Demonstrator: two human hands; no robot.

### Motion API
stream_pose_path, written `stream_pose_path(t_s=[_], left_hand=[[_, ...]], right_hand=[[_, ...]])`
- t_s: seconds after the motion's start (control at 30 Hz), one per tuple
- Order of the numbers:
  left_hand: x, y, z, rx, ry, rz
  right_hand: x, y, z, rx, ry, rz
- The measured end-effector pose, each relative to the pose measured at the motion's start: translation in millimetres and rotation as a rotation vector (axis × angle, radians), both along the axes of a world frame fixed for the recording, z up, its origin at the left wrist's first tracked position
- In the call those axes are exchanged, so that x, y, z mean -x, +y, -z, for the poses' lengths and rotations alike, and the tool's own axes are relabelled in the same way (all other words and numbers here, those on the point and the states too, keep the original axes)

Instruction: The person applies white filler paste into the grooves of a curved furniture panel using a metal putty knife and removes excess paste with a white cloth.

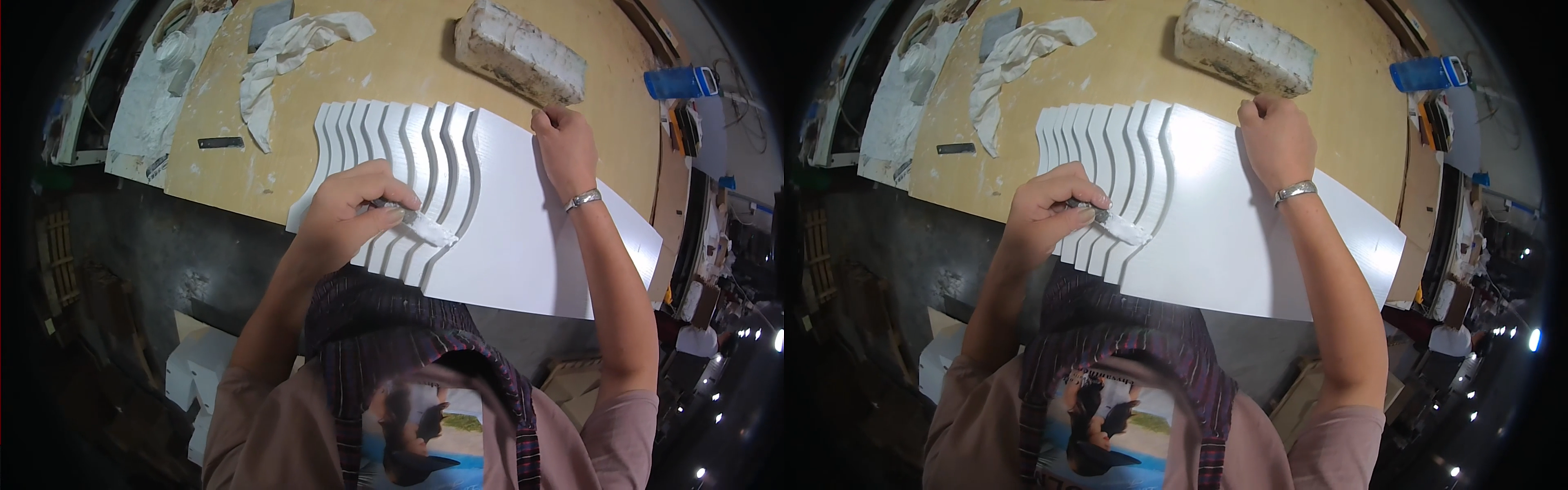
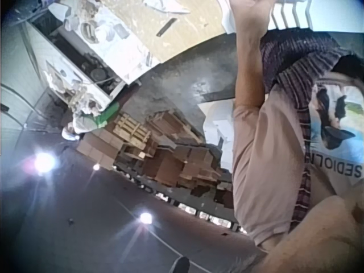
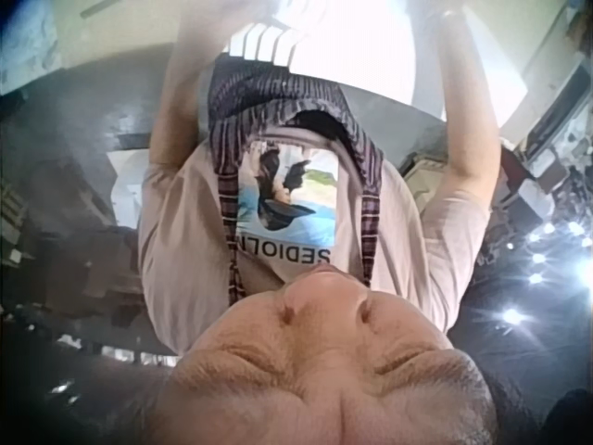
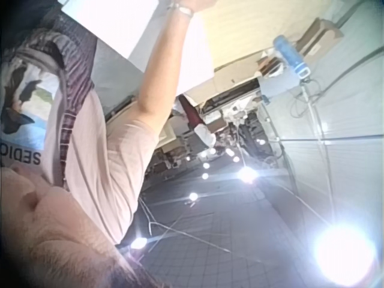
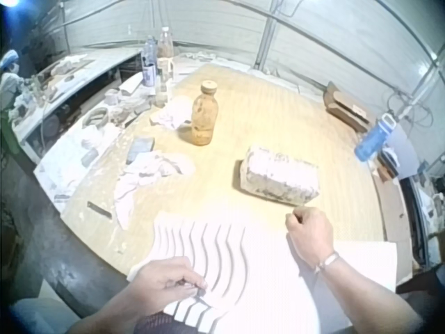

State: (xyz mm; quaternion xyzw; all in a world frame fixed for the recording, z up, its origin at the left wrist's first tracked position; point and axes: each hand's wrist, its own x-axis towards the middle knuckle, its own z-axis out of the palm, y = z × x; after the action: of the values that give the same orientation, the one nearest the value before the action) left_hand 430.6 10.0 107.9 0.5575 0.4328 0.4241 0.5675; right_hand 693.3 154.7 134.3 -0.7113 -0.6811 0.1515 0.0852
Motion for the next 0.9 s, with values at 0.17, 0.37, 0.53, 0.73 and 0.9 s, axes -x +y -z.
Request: stream_pose_path(t_s=[0.17,0.37,0.53,0.73,0.9], left_hand=[[-1.4,1.4,-2.9,-0.015,-0.081,0.058],[11.4,14.4,-7.0,-0.057,-0.039,0.148],[9.7,22.2,-5.1,-0.109,-0.052,0.228],[11.1,32.7,0.3,-0.123,-0.061,0.281],[7.5,42.8,0.1,-0.16,-0.026,0.283]], right_hand=[[-0.9,-2.0,-0.8,-0.005,-0.009,0.018],[4.1,-3.0,-0.7,-0.054,-0.009,0.061],[0.7,-4.0,-2.6,-0.031,-0.019,0.106],[2.4,-3.6,0.1,-0.056,-0.02,0.161],[4.8,-4.6,-2.3,-0.044,-0.014,0.194]])
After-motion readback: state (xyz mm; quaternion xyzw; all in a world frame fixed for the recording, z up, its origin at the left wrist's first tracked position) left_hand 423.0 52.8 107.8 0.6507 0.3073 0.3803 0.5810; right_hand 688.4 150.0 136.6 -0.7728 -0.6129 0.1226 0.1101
